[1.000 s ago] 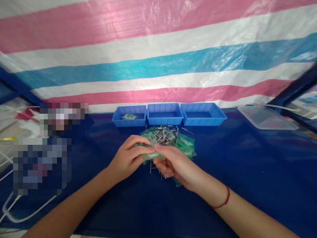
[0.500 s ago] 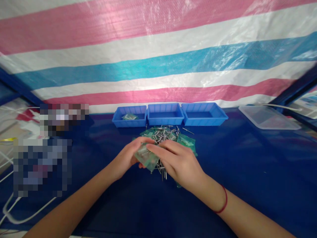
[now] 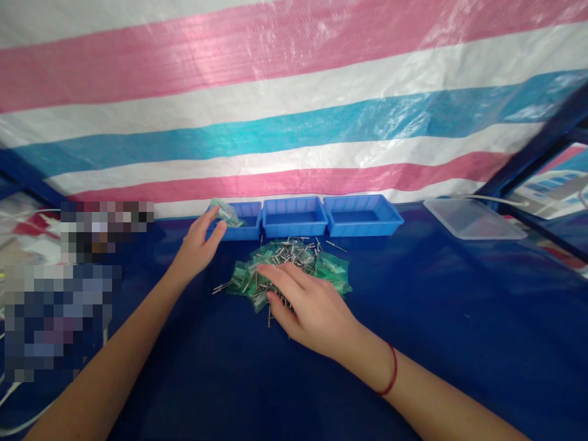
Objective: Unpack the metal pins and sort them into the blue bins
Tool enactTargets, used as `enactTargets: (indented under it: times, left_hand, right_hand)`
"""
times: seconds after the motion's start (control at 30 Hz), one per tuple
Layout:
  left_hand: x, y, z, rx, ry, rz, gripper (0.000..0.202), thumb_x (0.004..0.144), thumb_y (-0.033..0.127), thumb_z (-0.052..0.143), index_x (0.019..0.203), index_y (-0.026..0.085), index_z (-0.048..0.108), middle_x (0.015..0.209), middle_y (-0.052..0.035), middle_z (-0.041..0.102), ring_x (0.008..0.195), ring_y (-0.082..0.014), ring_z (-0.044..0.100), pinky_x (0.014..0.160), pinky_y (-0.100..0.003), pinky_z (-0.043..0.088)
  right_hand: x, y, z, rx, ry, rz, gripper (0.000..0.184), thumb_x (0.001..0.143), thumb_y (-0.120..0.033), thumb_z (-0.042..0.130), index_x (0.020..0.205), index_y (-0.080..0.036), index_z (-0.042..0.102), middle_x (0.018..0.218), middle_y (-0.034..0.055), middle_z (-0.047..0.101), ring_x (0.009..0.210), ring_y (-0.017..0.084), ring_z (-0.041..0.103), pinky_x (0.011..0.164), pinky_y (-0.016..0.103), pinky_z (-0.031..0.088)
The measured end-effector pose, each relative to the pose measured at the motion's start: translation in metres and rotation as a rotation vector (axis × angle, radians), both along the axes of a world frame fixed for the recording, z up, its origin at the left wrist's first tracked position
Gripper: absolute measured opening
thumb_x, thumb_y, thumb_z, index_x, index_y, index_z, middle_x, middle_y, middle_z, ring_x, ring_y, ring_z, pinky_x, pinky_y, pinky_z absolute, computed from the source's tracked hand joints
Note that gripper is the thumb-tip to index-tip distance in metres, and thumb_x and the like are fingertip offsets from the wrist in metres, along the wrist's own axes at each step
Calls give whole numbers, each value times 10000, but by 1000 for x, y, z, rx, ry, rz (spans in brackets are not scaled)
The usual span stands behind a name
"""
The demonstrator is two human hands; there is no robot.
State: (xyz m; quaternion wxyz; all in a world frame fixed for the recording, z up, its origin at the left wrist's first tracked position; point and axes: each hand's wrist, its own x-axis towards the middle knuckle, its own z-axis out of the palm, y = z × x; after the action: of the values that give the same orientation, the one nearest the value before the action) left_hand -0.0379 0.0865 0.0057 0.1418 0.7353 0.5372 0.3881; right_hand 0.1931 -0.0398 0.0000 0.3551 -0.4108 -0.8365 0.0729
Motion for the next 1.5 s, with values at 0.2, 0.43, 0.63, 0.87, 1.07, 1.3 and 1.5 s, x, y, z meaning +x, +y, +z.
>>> enactTargets:
  times: [0.2,0.43,0.63,0.87,1.07,1.3,1.5]
  left_hand:
    - [4,-19,-4,208,476,-10,412,944,405,442,1311,246,539,1344,-84,556,1343,-331,329,1058,-537,277]
    - [-6,-30,1,-8,515,-395,316,936,286,423,1140,181,640,1056,-77,648,956,-193,616,886,-312,476]
    - [-6,-34,-12,-139,587,-434,302,925,314,463,1112,150,636,1094,-106,602,971,-210,608,908,-340,474]
    - [1,-37,-22,-88,570,-381,311,944,288,441,1189,138,560,1134,-112,581,1026,-217,561,940,-360,442]
    - [15,-44,-36,-13,646,-184,279,959,278,383,1100,164,595,1042,-92,613,939,-229,546,826,-359,420]
    - [19,-46,-37,20,721,-127,244,954,282,379,902,159,583,927,-96,614,875,-234,530,760,-349,397]
    - [23,-48,-33,-9,728,-109,315,986,294,300,846,162,550,878,-98,622,849,-217,576,755,-312,414]
  right_hand:
    - [-2,1,-3,-39,-115,-13,196,902,-167,498,1061,-179,612,945,79,661,837,186,631,741,312,512]
    - [-5,3,-6,-54,-123,5,164,892,-142,496,844,-161,652,828,75,646,800,185,580,736,325,477]
    - [-8,1,-5,-48,-118,22,173,891,-134,493,828,-170,650,788,68,634,763,180,560,706,322,467]
    - [-11,-2,-8,-69,-114,46,172,894,-134,493,834,-170,650,785,67,626,773,186,550,711,329,456]
    - [-12,-2,-8,-60,-107,52,178,893,-130,491,825,-170,650,768,67,621,762,186,541,705,330,453]
    - [-14,-3,-9,-51,-119,59,189,896,-136,487,809,-171,650,752,67,617,757,188,539,696,331,449]
    - [-14,-3,-10,-55,-141,70,187,898,-145,487,812,-174,650,749,64,616,754,187,540,703,335,449]
